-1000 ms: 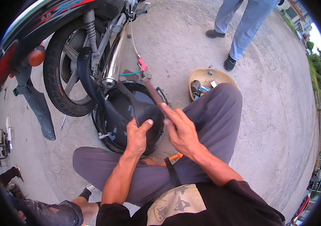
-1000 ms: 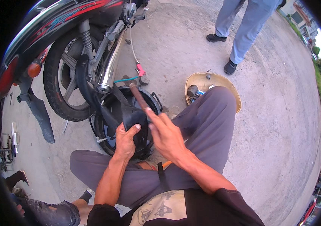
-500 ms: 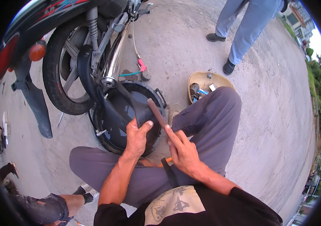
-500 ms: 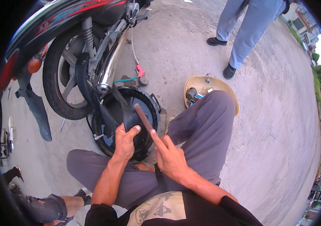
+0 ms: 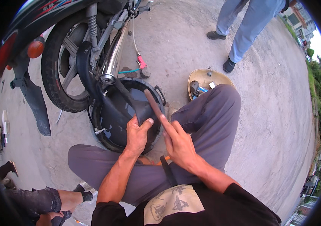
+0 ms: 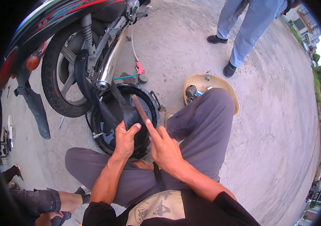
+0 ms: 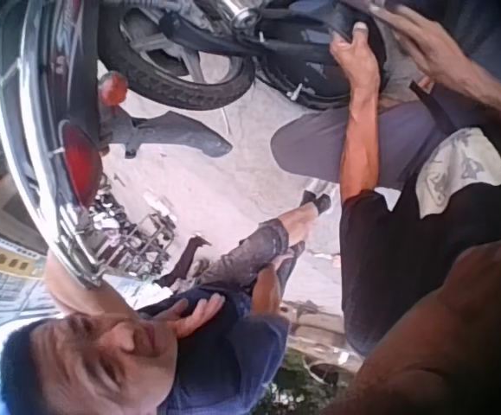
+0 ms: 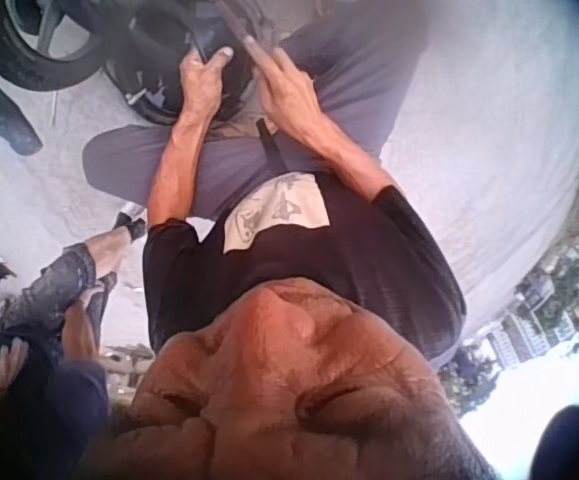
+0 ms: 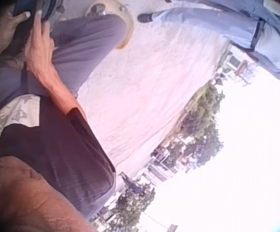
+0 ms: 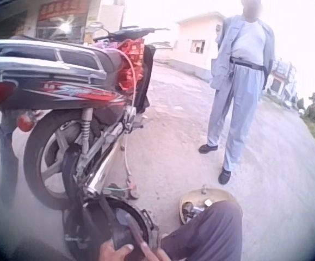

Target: The person rubs a motorcycle tire tube with a rasp to roughen the surface near a puncture after checking it for leaks in a basin of water.

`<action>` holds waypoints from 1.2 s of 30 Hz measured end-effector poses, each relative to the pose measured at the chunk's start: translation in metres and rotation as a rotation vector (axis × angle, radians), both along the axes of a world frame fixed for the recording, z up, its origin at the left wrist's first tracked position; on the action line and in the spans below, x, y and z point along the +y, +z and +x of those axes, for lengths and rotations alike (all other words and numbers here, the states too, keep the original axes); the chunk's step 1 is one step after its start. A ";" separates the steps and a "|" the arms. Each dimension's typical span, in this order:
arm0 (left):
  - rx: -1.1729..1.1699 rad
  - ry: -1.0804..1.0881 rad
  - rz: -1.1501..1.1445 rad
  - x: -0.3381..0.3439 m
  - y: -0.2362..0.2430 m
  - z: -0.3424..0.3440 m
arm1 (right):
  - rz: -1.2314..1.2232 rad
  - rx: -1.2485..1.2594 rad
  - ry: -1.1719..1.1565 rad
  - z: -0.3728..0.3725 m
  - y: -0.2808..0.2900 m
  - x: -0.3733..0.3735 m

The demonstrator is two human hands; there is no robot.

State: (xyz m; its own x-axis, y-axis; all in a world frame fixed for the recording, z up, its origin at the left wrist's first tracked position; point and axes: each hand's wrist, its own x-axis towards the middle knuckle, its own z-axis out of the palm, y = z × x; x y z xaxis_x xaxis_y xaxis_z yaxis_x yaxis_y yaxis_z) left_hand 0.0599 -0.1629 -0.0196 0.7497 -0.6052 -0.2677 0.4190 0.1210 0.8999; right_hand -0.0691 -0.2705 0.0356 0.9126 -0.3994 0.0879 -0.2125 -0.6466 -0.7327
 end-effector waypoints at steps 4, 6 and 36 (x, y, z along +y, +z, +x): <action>-0.039 0.012 0.041 0.001 0.005 -0.002 | -0.071 0.000 0.027 0.022 -0.005 -0.008; -0.069 0.023 0.051 0.000 0.003 0.002 | -0.038 0.055 0.043 0.002 0.001 -0.006; 0.056 0.137 -0.088 0.015 0.028 0.018 | 1.076 0.143 -0.085 0.083 -0.017 -0.058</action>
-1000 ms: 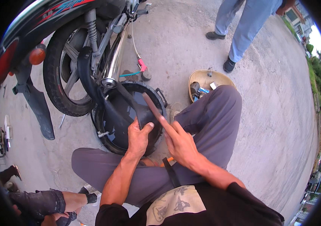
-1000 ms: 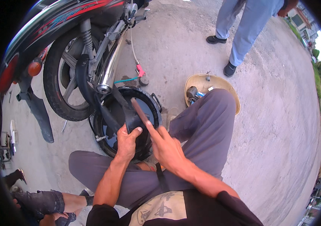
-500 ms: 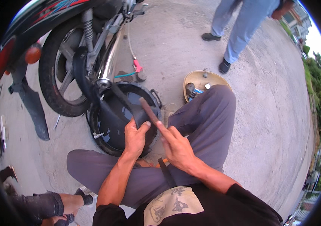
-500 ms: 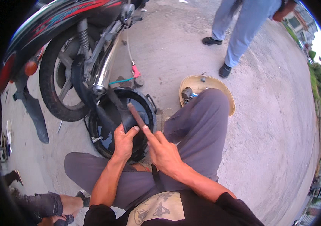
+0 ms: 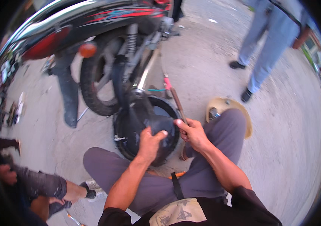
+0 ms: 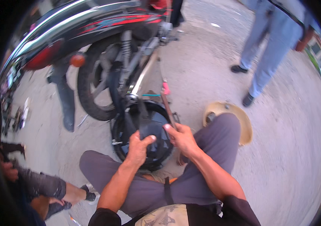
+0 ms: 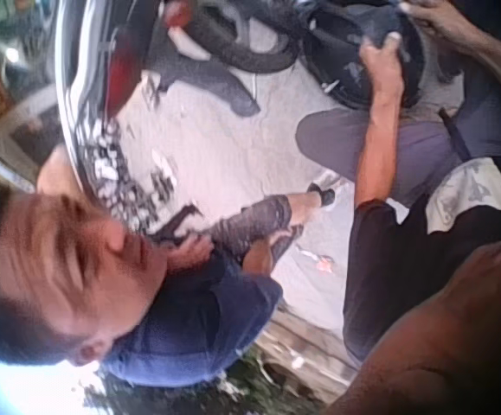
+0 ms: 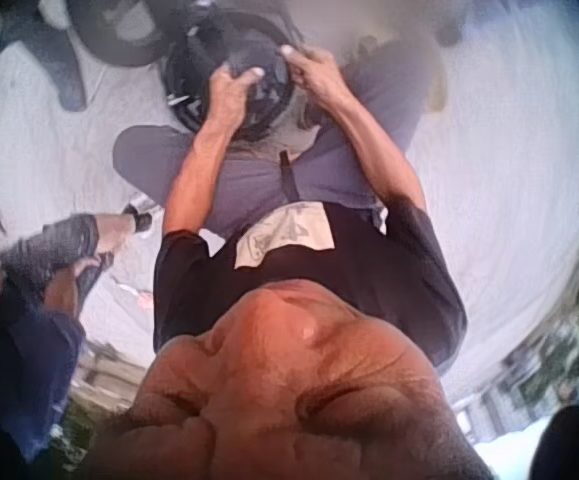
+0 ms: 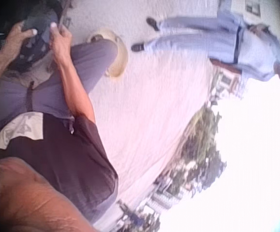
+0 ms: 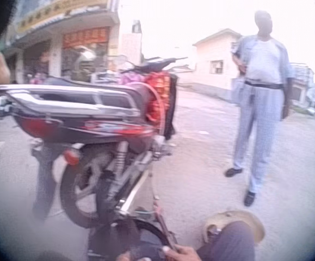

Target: The person rubs a motorcycle tire tube with a rasp to roughen the surface near a puncture after checking it for leaks in a basin of water.

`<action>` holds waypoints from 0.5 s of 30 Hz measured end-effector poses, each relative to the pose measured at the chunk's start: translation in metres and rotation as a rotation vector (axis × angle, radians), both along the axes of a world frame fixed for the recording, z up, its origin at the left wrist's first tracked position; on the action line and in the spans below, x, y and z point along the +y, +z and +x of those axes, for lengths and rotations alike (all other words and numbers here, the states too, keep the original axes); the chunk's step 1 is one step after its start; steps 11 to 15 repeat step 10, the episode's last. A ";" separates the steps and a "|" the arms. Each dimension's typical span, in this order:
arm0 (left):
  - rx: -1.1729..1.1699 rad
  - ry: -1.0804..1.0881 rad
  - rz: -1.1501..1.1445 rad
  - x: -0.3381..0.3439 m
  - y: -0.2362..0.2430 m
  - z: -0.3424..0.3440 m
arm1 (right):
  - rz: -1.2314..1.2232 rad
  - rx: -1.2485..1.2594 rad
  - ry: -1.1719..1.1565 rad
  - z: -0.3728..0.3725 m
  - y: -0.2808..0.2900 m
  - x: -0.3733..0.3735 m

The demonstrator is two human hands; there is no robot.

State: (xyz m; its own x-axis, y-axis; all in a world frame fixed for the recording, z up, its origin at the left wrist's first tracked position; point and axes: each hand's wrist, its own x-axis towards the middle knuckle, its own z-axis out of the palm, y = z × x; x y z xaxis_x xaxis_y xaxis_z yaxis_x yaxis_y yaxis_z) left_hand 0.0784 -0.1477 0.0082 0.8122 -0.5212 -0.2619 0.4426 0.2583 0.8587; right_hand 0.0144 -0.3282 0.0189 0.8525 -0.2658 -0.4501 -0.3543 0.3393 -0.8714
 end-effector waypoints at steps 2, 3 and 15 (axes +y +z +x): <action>-0.092 -0.026 0.097 0.018 -0.007 0.003 | 0.046 0.021 0.077 0.008 0.002 0.018; -0.096 -0.002 0.211 0.022 -0.006 0.002 | 0.014 0.040 0.094 0.012 0.001 0.025; -0.210 0.235 0.495 0.045 -0.055 -0.020 | 0.178 -0.024 0.280 0.027 -0.043 0.064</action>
